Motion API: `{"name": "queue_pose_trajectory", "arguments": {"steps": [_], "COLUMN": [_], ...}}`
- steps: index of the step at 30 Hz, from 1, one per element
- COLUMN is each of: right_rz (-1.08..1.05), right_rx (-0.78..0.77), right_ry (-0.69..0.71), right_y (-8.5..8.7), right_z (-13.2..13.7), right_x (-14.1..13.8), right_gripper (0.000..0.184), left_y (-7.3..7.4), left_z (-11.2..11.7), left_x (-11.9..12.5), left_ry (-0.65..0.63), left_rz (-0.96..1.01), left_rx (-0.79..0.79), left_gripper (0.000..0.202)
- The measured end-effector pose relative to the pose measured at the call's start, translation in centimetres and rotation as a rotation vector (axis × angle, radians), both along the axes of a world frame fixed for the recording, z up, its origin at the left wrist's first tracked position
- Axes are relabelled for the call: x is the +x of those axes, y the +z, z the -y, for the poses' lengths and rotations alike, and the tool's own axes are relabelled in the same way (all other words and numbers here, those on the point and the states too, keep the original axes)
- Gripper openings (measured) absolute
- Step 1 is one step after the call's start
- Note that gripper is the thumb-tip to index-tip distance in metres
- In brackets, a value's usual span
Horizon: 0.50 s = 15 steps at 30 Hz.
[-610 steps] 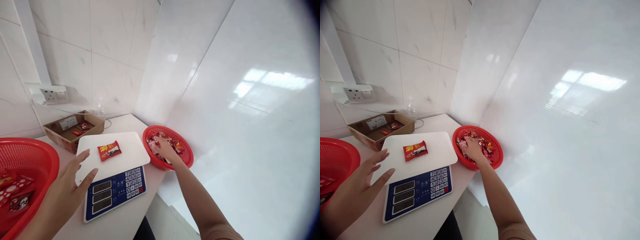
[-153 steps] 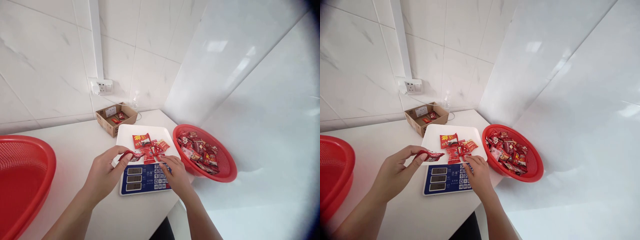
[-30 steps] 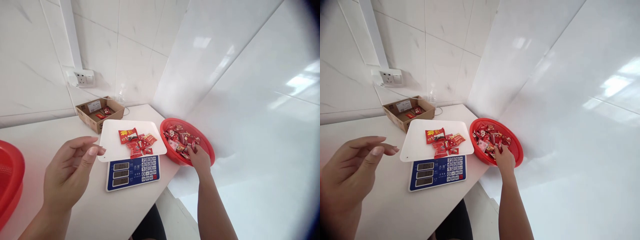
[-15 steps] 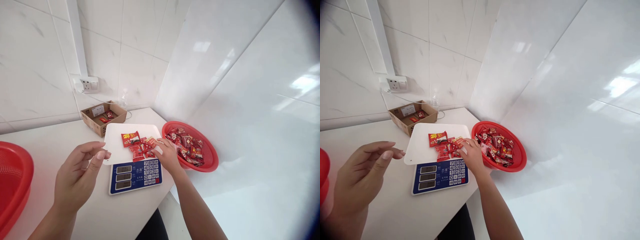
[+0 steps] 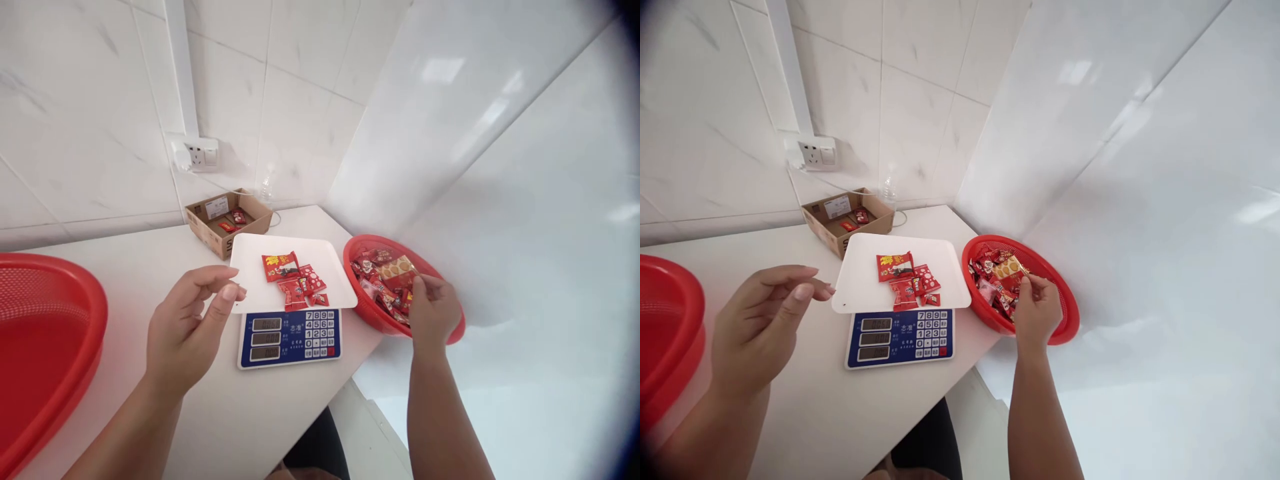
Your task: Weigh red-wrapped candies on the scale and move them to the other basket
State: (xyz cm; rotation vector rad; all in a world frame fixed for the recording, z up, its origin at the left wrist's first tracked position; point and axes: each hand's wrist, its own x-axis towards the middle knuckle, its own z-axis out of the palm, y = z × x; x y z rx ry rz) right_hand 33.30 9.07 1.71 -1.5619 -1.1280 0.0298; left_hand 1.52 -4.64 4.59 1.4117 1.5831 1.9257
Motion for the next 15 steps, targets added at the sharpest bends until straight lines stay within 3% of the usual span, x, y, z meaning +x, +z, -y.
{"name": "queue_pose_trajectory", "arguments": {"steps": [5, 10, 15], "right_rz": [0.188, 0.427, 0.586], "right_rx": [-0.061, -0.202, -0.298], "right_ry": [0.109, 0.353, 0.292], "right_y": [-2.2, -4.7, -6.0], "right_z": [1.3, 1.8, 1.3], "right_x": [-0.1, -1.2, -1.2], "right_gripper": [0.035, 0.038, 0.036], "left_y": [-0.4, -0.5, -0.5], "left_z": [0.0, 0.0, -0.2], "left_x": [-0.3, -0.4, -0.3], "left_ry": [-0.038, -0.049, -0.048], "left_rz": [-0.021, -0.032, -0.041], "left_rx": [0.020, 0.019, 0.019], "left_gripper": [0.013, 0.013, 0.013]}}
